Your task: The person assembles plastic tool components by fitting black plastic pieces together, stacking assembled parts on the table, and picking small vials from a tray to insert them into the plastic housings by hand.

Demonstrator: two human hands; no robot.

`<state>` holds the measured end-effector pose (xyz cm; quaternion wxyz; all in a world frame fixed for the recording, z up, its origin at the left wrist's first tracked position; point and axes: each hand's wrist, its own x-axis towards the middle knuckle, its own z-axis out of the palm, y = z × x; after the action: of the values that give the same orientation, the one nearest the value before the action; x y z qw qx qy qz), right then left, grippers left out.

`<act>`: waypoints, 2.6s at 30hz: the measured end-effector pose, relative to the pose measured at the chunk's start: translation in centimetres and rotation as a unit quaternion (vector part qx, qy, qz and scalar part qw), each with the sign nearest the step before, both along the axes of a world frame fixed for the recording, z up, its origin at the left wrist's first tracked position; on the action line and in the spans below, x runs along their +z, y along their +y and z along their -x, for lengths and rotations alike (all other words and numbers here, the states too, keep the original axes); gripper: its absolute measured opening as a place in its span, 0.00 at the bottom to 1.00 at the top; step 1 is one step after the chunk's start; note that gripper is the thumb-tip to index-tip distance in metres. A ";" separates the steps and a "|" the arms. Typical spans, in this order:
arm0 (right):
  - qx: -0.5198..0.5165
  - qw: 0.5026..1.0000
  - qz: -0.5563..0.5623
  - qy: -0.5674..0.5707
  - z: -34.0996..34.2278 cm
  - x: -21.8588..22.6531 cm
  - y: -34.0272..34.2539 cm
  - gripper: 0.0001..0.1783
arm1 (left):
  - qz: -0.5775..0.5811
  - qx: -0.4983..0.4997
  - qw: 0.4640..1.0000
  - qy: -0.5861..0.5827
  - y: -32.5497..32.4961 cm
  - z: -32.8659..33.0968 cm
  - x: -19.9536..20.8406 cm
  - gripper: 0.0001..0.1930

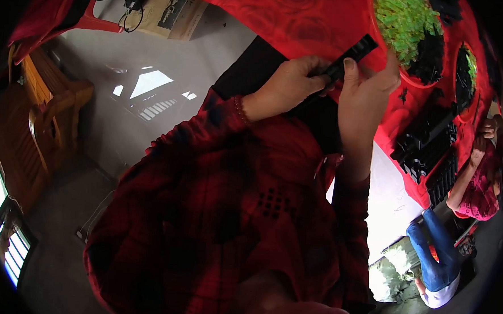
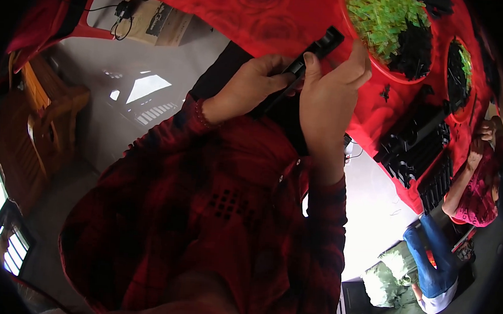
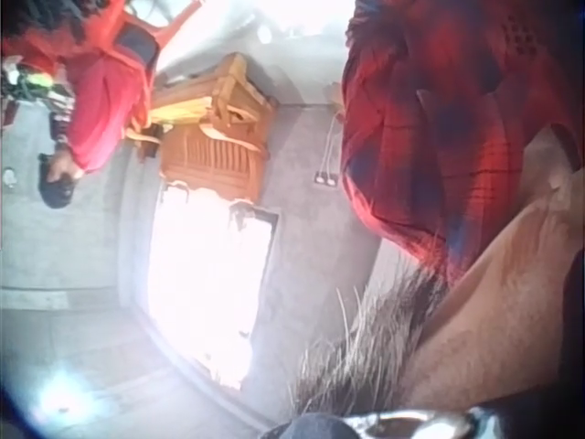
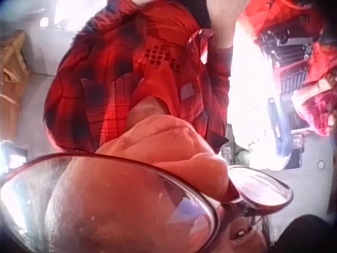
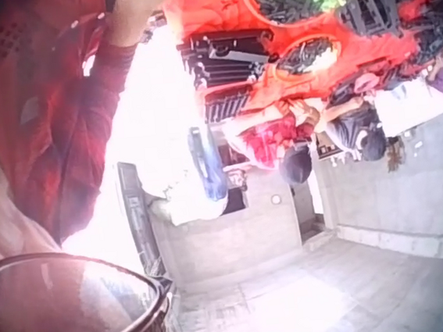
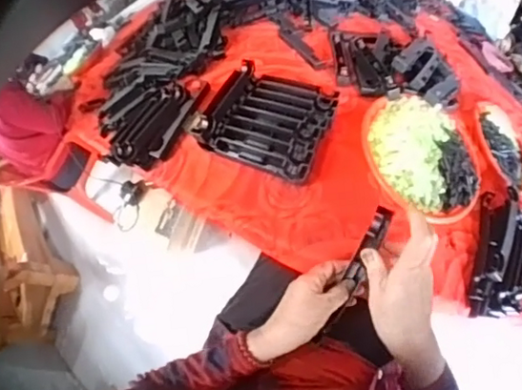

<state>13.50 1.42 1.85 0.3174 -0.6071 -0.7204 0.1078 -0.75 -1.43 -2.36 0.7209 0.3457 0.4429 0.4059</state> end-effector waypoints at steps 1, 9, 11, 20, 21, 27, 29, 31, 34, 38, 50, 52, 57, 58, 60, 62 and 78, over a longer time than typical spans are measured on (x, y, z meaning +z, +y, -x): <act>-0.015 1.000 -0.008 -0.004 0.4 0.1 -0.7 0.29 | -0.002 0.020 0.999 0.035 0.0 -0.1 -0.3 0.11; 0.060 0.995 -0.001 -0.079 -0.4 -1.1 -1.4 0.11 | -0.092 0.086 0.977 0.170 -0.2 -1.0 0.0 0.15; 0.064 0.994 0.006 -0.087 -0.3 -0.8 -1.3 0.11 | -0.103 0.087 0.971 0.199 -0.2 -0.8 0.3 0.15; 0.082 0.988 0.112 -0.061 -0.9 -1.3 -1.2 0.12 | -0.051 0.075 0.983 0.160 -0.5 -0.9 0.2 0.22; 0.084 0.989 0.105 -0.065 -0.8 -1.3 -1.3 0.12 | -0.054 0.086 0.987 0.128 -0.5 -1.1 -0.1 0.20; 0.086 0.990 0.078 -0.079 -0.4 -1.0 -1.4 0.10 | -0.051 0.102 0.991 0.066 -1.0 -1.3 -1.6 0.15; 0.081 0.991 0.072 -0.084 -0.3 -0.9 -1.4 0.10 | -0.054 0.115 0.991 0.045 -1.2 -1.4 -2.2 0.15; 0.075 0.991 0.066 -0.089 -0.1 -0.8 -1.4 0.09 | -0.025 0.126 0.992 0.005 -1.2 -1.5 -2.5 0.14; 0.061 0.992 0.062 -0.092 0.1 -0.6 -1.7 0.08 | -0.015 0.153 0.988 0.016 -1.4 -1.6 -2.6 0.15; 0.043 0.993 0.042 -0.103 0.0 -1.0 -2.0 0.08 | -0.022 0.133 0.989 0.065 -1.5 -1.3 -2.4 0.16; 0.037 0.990 0.048 -0.128 0.0 -0.6 -1.6 0.05 | -0.014 0.067 0.971 0.230 -0.2 -0.9 0.9 0.14; 0.042 0.992 0.045 -0.106 -0.1 -0.4 -1.8 0.06 | 0.018 0.053 0.978 0.199 0.1 -0.9 1.0 0.12; -0.029 0.991 0.072 0.106 -0.5 -0.5 -1.9 0.11 | 0.008 0.109 0.984 0.141 -0.2 -1.4 -0.4 0.12; -0.015 0.994 0.044 0.097 -0.8 -0.7 -1.9 0.12 | 0.018 0.118 0.986 0.114 -0.2 -1.4 -0.5 0.11; 0.007 0.996 0.037 0.086 -0.8 -0.6 -1.9 0.12 | 0.020 0.115 0.987 0.111 -0.2 -1.4 -0.5 0.11; 0.028 0.996 0.029 0.075 -0.9 -0.3 -1.8 0.11 | 0.021 0.111 0.988 0.108 -0.1 -1.5 -0.4 0.12; 0.093 0.995 0.025 0.041 -1.3 0.6 -0.8 0.18 | 0.037 0.076 0.988 0.128 0.1 -1.1 1.3 0.11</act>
<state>14.83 0.61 2.47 0.3200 -0.5407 -0.7569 0.1797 0.32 -1.33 -1.07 0.6376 0.3335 0.5711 0.3951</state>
